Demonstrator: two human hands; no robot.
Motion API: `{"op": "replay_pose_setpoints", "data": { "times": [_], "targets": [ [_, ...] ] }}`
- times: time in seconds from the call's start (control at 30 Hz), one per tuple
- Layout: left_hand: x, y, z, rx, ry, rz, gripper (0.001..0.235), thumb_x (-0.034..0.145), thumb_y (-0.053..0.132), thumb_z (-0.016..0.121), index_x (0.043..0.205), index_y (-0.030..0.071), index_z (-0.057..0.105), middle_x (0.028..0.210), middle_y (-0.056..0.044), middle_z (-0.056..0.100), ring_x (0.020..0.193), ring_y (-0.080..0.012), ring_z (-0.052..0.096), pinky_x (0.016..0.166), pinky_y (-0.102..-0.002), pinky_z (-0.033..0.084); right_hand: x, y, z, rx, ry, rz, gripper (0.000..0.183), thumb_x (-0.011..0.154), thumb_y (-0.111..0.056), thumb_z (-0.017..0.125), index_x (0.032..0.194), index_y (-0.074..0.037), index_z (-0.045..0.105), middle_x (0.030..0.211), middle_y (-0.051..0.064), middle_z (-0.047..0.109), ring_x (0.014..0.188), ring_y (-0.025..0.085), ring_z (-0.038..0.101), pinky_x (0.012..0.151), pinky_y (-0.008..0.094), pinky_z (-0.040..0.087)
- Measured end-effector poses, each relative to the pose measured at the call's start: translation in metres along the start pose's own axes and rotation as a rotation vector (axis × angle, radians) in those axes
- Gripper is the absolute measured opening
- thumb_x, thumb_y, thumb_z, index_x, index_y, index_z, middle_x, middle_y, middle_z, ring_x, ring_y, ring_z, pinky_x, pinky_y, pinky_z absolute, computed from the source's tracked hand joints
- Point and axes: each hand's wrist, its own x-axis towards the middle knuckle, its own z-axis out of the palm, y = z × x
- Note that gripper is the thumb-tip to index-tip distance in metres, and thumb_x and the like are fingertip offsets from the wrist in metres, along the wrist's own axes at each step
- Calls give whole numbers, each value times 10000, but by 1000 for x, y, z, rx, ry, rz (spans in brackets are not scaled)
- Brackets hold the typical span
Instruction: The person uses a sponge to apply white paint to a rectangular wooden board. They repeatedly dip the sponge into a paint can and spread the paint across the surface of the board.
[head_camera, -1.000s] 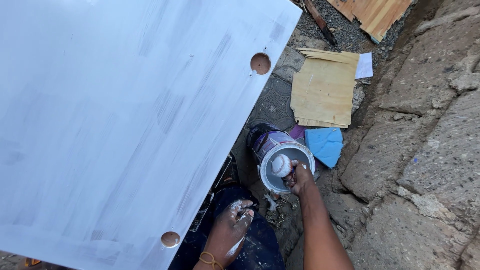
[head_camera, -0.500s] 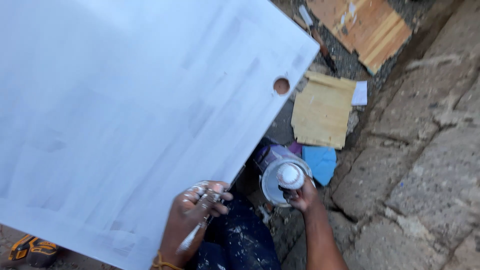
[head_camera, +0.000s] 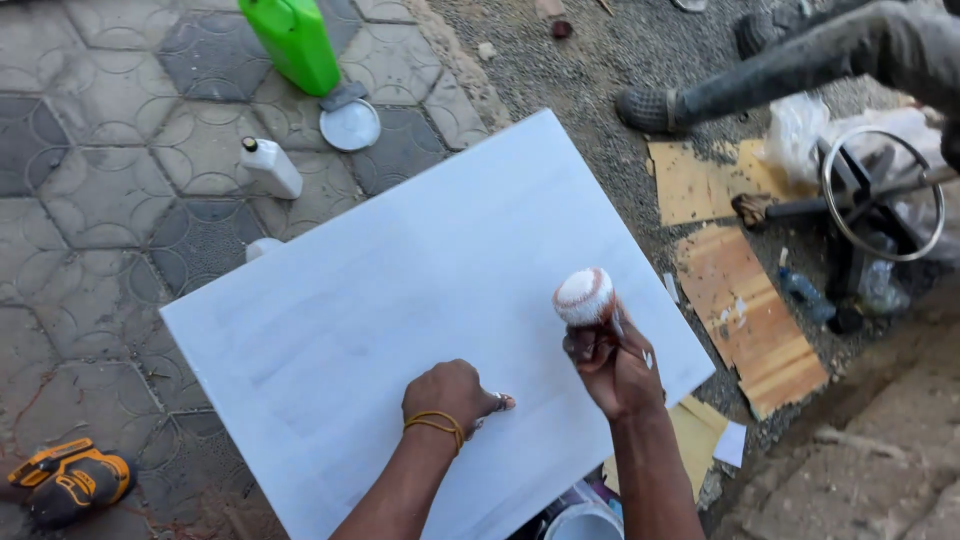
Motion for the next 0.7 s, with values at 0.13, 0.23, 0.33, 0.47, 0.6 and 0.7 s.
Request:
{"op": "replay_pose_setpoints", "data": {
  "times": [0.13,0.23,0.33,0.47,0.6,0.7],
  "targets": [
    [2,-5,-8,-168,-58,6,506,900,558,744,904,54,795,800,-119,759,791,-277,745,697,-361,531,10,5,33,-622,81,-285,182,1043,-228,647,1086,-74,561,661,70,514,555,127,455,405,216,433],
    [5,-3,-25,-169,-139,15,440,907,543,738,875,107,783,730,-57,728,712,-202,707,625,-309,507,40,13,45,-1648,204,-424,165,960,-289,702,1085,-196,754,960,142,663,947,367,655,852,438,545],
    [0,-1,-20,-185,-148,-15,398,892,513,741,854,120,784,708,-47,715,694,-208,712,605,-301,496,54,1,35,-1952,372,-466,188,1051,-248,603,1094,-138,749,857,95,628,809,259,639,734,370,533],
    [12,8,-34,-193,-159,-184,573,826,642,810,579,168,604,527,47,641,485,-143,592,594,-294,470,34,32,50,-1906,190,-505,196,978,-299,578,979,-134,684,868,138,661,823,384,619,713,506,491],
    [8,11,-34,-193,-199,-234,623,809,675,832,596,172,531,505,46,614,432,-124,578,551,-280,451,88,-11,9,-1882,294,-528,252,977,-341,579,900,-150,724,849,163,688,808,378,643,739,506,473],
    [7,10,-29,-242,-139,-217,624,786,624,851,590,182,456,462,55,561,383,-110,517,494,-270,400,90,-47,20,-1751,416,-534,137,972,-250,652,957,-133,722,956,110,719,831,317,673,752,446,508]
  ]
}}
